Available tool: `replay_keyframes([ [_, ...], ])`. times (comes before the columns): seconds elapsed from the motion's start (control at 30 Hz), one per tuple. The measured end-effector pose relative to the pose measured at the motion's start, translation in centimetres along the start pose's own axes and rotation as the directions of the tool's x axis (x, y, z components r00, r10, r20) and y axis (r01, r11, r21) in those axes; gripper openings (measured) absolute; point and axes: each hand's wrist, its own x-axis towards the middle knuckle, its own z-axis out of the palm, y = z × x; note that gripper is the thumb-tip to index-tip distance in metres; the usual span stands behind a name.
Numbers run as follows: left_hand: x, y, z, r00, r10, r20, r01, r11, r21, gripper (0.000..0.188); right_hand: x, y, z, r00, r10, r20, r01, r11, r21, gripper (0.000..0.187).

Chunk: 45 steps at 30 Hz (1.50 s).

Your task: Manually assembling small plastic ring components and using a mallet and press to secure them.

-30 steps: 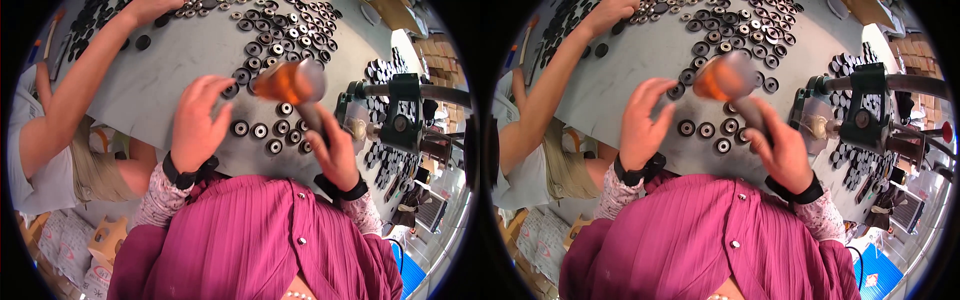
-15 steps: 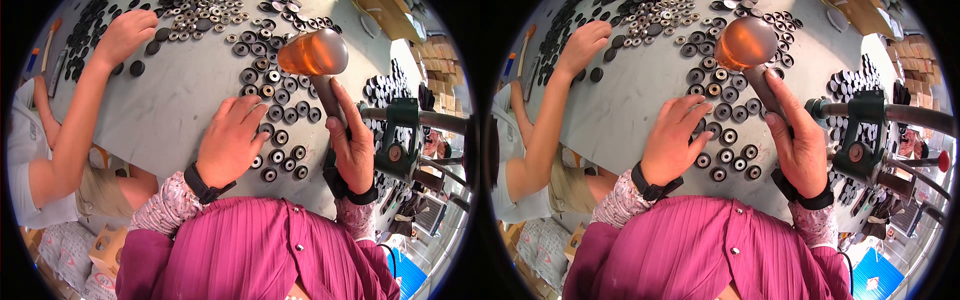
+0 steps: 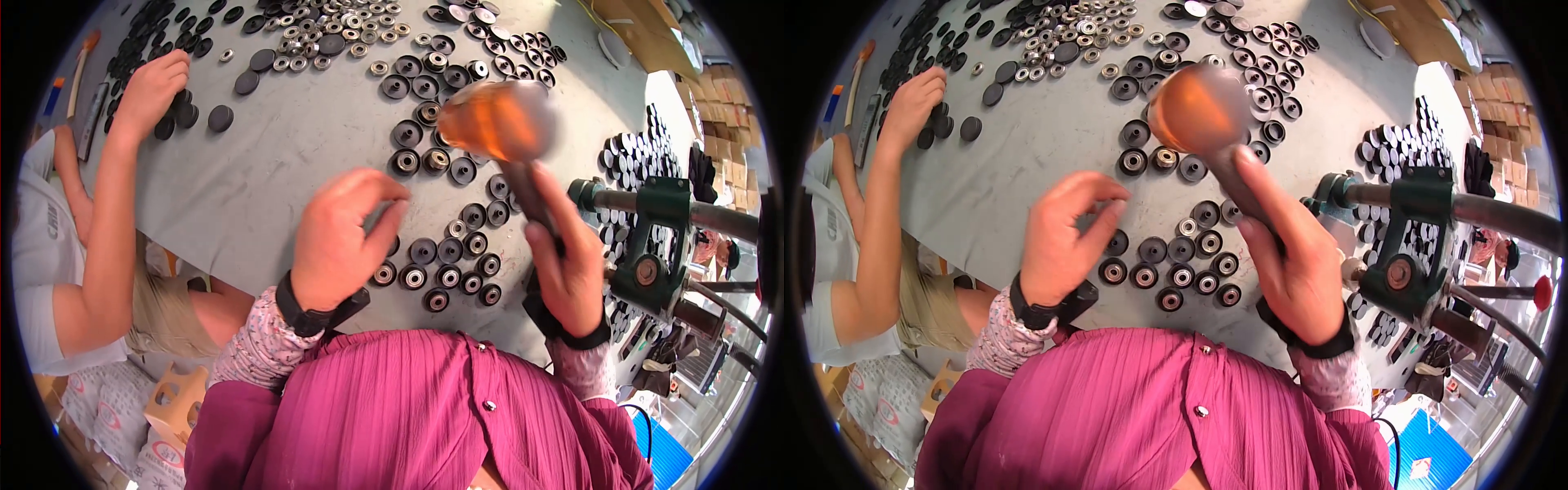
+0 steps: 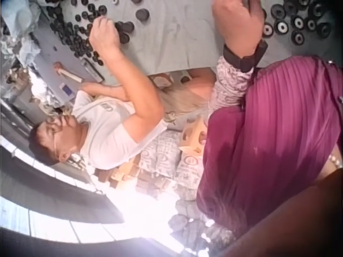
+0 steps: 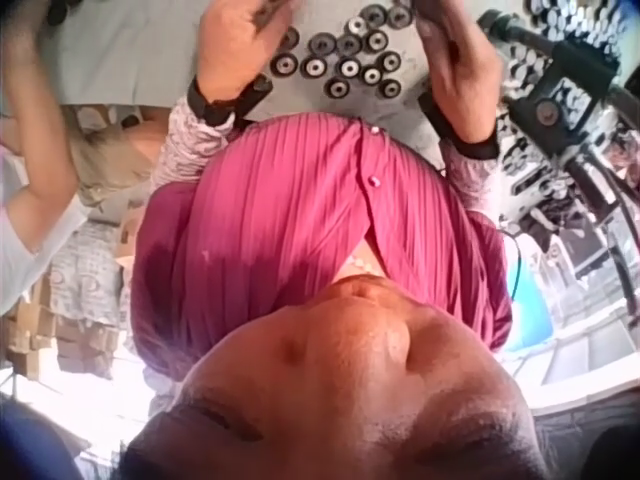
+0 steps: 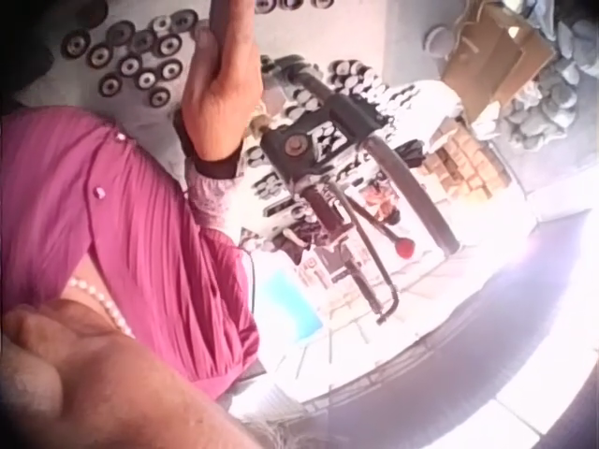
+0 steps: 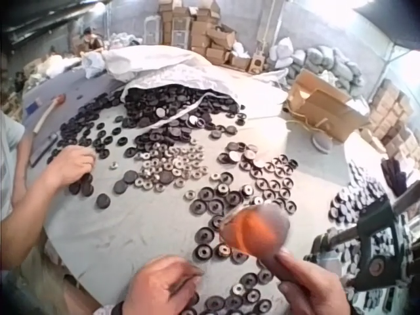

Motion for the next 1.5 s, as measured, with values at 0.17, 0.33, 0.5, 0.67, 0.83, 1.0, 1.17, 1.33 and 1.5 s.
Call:
replay_keyframes([
  [0.17,1.6,-0.4,-1.9,0.981,-0.131,-0.142,0.131,0.991,-0.004,0.021,-1.9,1.9,1.7,0.987,0.087,0.132,-0.09,0.996,0.02,0.066],
  [0.33,2.9,-2.0,-2.0,0.949,-0.156,-0.275,0.141,0.987,-0.074,0.024,-1.2,-1.0,0.1,0.999,-0.03,0.021,0.027,0.994,0.103,0.067],
  [0.5,4.3,-2.8,-2.2,0.957,-0.023,-0.288,0.027,1.0,0.009,0.027,0.0,0.5,2.6,0.956,0.089,0.279,-0.108,0.993,0.053,0.068],
  [0.67,5.1,-1.9,0.6,0.977,0.209,-0.033,-0.198,0.959,0.204,0.024,-2.3,1.7,1.1,0.926,0.377,0.01,-0.341,0.826,0.449,0.062],
  [0.83,6.8,-1.9,1.4,0.998,0.069,-0.002,-0.068,0.985,0.157,0.028,-3.2,1.5,-1.2,0.864,0.49,-0.118,-0.316,0.709,0.631,0.062],
  [1.0,10.3,-2.9,3.0,0.979,0.199,-0.049,-0.174,0.933,0.316,0.031,-4.5,2.9,0.0,0.905,0.424,-0.041,-0.291,0.686,0.667,0.065],
  [1.17,8.8,-2.4,1.3,0.987,0.133,0.088,-0.155,0.925,0.346,0.036,-4.0,3.0,0.6,0.916,0.395,0.07,-0.376,0.788,0.488,0.065],
  [1.33,7.1,-2.5,-1.3,0.987,-0.156,-0.026,0.156,0.987,0.029,0.034,-0.6,0.3,-0.8,0.996,0.065,0.055,-0.075,0.975,0.209,0.059],
  [1.5,7.2,-2.6,-1.9,0.984,-0.121,-0.133,0.112,0.991,-0.07,0.029,1.8,1.9,1.8,0.963,0.153,0.222,-0.137,0.987,-0.085,0.067],
])
